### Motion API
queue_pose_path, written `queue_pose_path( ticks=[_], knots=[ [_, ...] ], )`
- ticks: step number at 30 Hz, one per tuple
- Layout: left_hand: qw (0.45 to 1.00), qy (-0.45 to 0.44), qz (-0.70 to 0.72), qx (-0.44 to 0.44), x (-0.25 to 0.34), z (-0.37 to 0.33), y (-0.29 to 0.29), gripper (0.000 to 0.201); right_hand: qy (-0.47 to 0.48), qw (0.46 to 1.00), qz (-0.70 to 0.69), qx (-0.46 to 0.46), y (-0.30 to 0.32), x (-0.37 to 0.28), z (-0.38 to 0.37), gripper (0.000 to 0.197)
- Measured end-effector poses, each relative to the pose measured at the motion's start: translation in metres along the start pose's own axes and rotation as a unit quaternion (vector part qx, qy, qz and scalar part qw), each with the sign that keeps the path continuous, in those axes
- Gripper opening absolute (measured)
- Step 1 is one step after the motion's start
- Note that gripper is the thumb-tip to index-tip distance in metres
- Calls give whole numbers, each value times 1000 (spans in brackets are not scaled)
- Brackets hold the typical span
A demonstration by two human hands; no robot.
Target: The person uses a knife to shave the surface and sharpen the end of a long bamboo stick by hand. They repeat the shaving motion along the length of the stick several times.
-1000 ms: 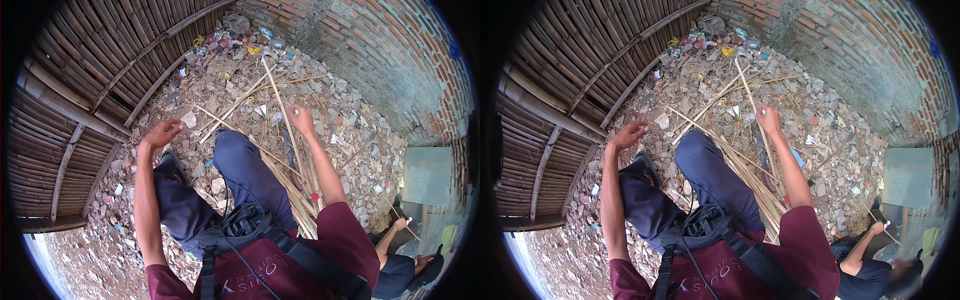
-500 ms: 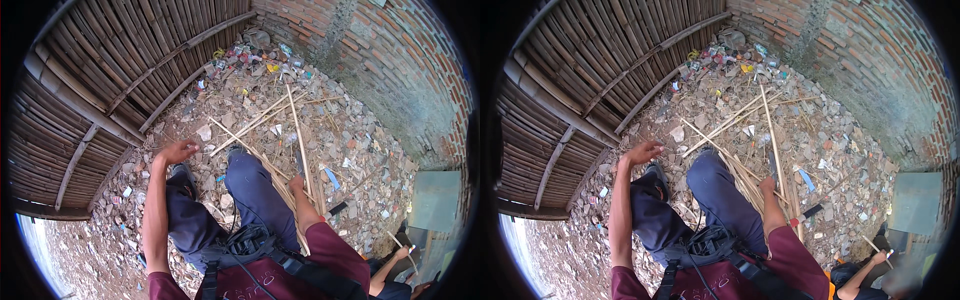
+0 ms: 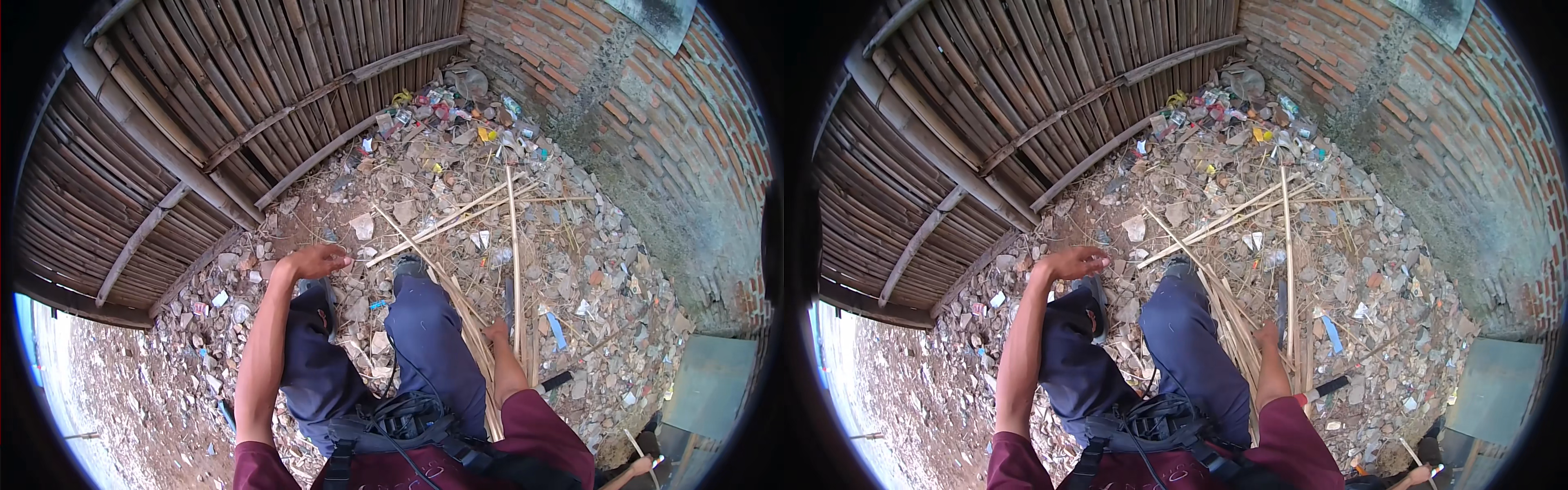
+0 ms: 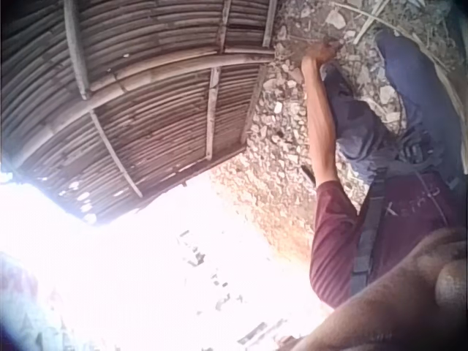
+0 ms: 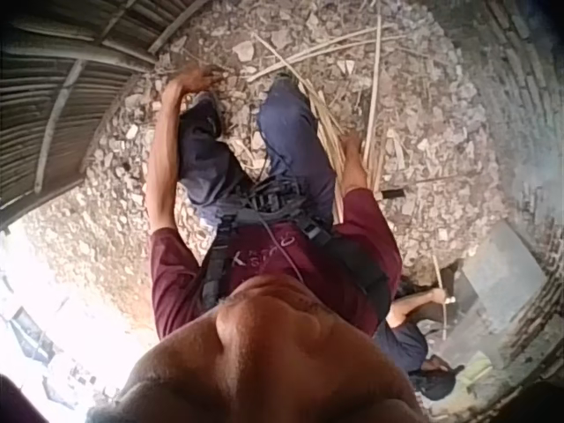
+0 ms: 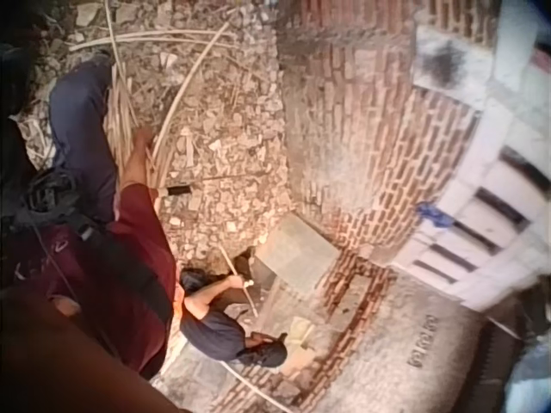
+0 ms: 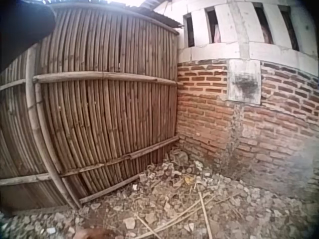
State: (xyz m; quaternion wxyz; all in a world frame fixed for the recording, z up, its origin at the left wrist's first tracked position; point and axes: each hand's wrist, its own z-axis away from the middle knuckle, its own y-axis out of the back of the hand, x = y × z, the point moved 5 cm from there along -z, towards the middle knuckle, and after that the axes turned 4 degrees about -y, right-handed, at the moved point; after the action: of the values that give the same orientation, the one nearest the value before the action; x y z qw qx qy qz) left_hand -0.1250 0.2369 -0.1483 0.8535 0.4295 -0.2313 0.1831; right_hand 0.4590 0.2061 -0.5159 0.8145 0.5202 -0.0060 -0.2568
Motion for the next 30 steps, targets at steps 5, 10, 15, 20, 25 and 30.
queue_pose_path(
  ticks=[5,10,15,20,25,30],
  knots=[
    [999,25,29,-8,-4,2,-2,68,-25,999,-20,-15,29,-6,21,45],
    [1000,-6,-16,9,1,-6,0,69,49,998,-42,5,48,-13,44,31],
    [999,-23,-18,44,20,-7,1,70,279,937,-143,155,79,-52,77,24],
    [989,-46,-60,124,43,-14,5,88,174,948,-243,107,90,-47,82,23],
    [987,-73,70,122,78,-25,-4,106,241,916,-280,156,141,-103,113,24],
    [950,-104,267,123,99,-36,-9,123,319,883,-310,150,172,-168,154,23]
  ],
)
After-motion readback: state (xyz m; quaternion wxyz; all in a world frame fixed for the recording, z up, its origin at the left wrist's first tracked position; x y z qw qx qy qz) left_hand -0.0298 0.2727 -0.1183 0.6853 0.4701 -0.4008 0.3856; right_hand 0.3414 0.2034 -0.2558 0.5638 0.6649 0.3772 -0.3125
